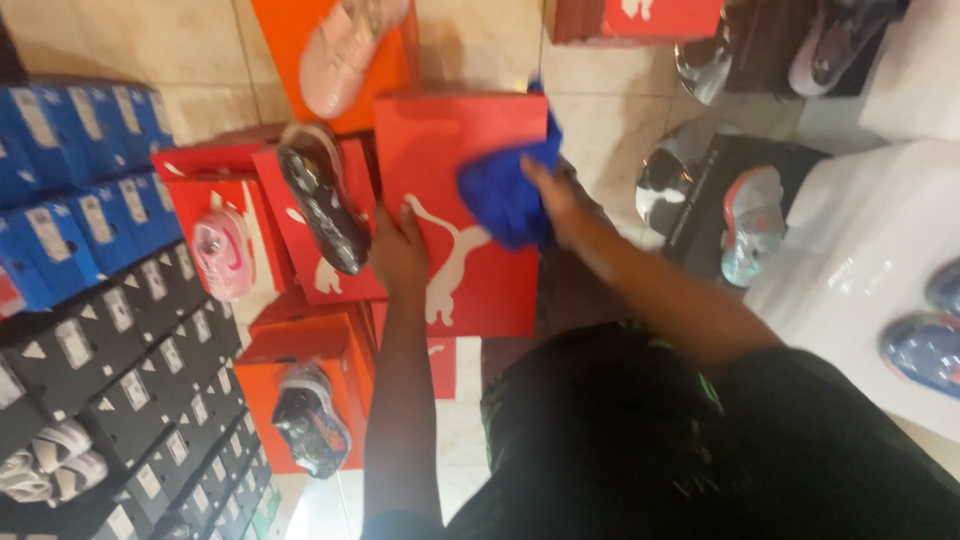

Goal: Wiping dust from shoeboxes using a cleaning cloth in a warehouse setting.

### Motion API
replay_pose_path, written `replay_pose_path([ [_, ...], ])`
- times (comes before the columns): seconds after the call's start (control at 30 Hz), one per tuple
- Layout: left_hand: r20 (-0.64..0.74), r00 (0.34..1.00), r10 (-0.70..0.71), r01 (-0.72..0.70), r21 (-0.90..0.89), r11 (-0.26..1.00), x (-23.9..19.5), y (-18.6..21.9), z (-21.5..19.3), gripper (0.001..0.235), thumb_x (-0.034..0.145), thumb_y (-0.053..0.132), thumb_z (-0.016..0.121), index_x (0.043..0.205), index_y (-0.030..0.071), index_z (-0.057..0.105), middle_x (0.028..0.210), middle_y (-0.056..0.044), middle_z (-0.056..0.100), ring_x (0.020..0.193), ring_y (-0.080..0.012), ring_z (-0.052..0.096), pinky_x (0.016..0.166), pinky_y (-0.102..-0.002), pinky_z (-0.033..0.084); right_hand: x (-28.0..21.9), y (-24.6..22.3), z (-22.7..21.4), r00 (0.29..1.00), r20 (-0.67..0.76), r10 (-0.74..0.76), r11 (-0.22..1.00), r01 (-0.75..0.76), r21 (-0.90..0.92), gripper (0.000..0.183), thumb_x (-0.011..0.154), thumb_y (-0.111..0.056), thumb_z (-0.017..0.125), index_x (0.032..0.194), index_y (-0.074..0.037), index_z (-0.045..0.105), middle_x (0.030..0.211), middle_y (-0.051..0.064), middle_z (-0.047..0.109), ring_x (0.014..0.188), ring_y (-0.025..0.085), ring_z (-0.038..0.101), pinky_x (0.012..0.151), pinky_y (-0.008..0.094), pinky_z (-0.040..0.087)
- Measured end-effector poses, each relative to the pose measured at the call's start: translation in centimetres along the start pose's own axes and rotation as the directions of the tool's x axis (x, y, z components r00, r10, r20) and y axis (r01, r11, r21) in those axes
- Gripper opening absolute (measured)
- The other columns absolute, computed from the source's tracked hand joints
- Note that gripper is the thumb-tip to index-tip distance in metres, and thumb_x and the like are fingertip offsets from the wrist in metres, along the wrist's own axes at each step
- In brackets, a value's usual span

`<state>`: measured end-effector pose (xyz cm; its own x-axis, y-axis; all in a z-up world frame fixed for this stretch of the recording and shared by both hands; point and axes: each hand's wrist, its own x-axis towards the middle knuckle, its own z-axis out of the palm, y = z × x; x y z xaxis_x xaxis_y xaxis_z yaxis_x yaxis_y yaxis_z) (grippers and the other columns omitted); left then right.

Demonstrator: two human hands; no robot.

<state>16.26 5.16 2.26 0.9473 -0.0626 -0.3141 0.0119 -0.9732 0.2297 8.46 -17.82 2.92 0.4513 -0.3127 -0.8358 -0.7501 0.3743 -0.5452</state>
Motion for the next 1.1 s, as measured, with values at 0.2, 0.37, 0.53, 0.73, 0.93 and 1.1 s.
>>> replay_pose_path([
  [0.2,-0.109,0.994,0.003,-0.004,-0.005,1.000,-0.6,1.2,0.0,0.052,0.105,0.062,0.040,0.138,0.024,0.052,0.098,-0.023,0.074,0.095,-0.0491,0.071,0.085,-0.062,0.055,0.5,12.1,1.1,0.953,0.296,-0.060,0.889,-0.084,0.451,0.092,0.088,-0.059,0.080,0.157,-0.010,0.042,0.150,0.021,0.050,0.137,0.038,0.050,0.115,0.059,0.038],
  [0.37,-0.172,0.982,0.077,-0.077,0.009,0.997,-0.4,-0.1,0.9,0.047,0.105,0.061,0.044,0.136,0.027,0.055,0.091,-0.020,0.074,0.088,-0.0459,0.073,0.080,-0.060,0.057,7.1,5.2,0.3,0.975,0.144,-0.167,0.839,0.064,0.540,0.084,0.085,-0.047,0.086,0.148,-0.005,0.050,0.138,0.027,0.057,0.129,0.042,0.056,0.106,0.061,0.047],
  [0.53,-0.278,0.950,0.142,-0.139,0.033,0.990,-0.4,-0.8,2.3,0.044,0.106,0.058,0.046,0.133,0.025,0.056,0.081,-0.022,0.072,0.077,-0.0470,0.072,0.070,-0.060,0.057,9.8,2.5,-1.2,0.945,0.173,-0.277,0.817,0.137,0.560,0.081,0.089,-0.054,0.084,0.147,-0.007,0.053,0.139,0.027,0.059,0.129,0.042,0.058,0.106,0.060,0.048],
  [0.73,-0.307,0.949,0.076,-0.049,0.094,0.994,0.0,-1.6,3.4,0.048,0.106,0.063,0.038,0.134,0.029,0.056,0.083,-0.018,0.073,0.078,-0.0448,0.073,0.071,-0.060,0.058,1.3,10.4,1.3,0.982,0.169,-0.080,0.832,-0.027,0.554,0.079,0.094,-0.047,0.075,0.151,-0.001,0.047,0.147,0.026,0.051,0.139,0.039,0.048,0.116,0.056,0.038],
  [0.93,-0.298,0.950,0.094,-0.074,0.079,0.994,0.0,-1.7,3.2,0.043,0.105,0.060,0.044,0.133,0.029,0.056,0.083,-0.014,0.074,0.075,-0.0423,0.073,0.070,-0.058,0.059,2.5,11.0,1.4,0.977,0.201,-0.076,0.894,-0.022,0.448,0.083,0.088,-0.050,0.083,0.149,-0.004,0.050,0.140,0.026,0.057,0.130,0.040,0.055,0.109,0.057,0.045],
  [1.1,-0.339,0.918,0.206,-0.189,0.083,0.978,-0.2,-1.3,2.6,0.043,0.105,0.058,0.050,0.128,0.022,0.057,0.078,-0.016,0.072,0.071,-0.0426,0.073,0.064,-0.057,0.058,11.6,5.3,-0.1,0.947,0.114,-0.300,0.829,0.200,0.523,0.082,0.091,-0.052,0.083,0.147,-0.001,0.051,0.138,0.028,0.058,0.129,0.043,0.056,0.106,0.059,0.047],
])
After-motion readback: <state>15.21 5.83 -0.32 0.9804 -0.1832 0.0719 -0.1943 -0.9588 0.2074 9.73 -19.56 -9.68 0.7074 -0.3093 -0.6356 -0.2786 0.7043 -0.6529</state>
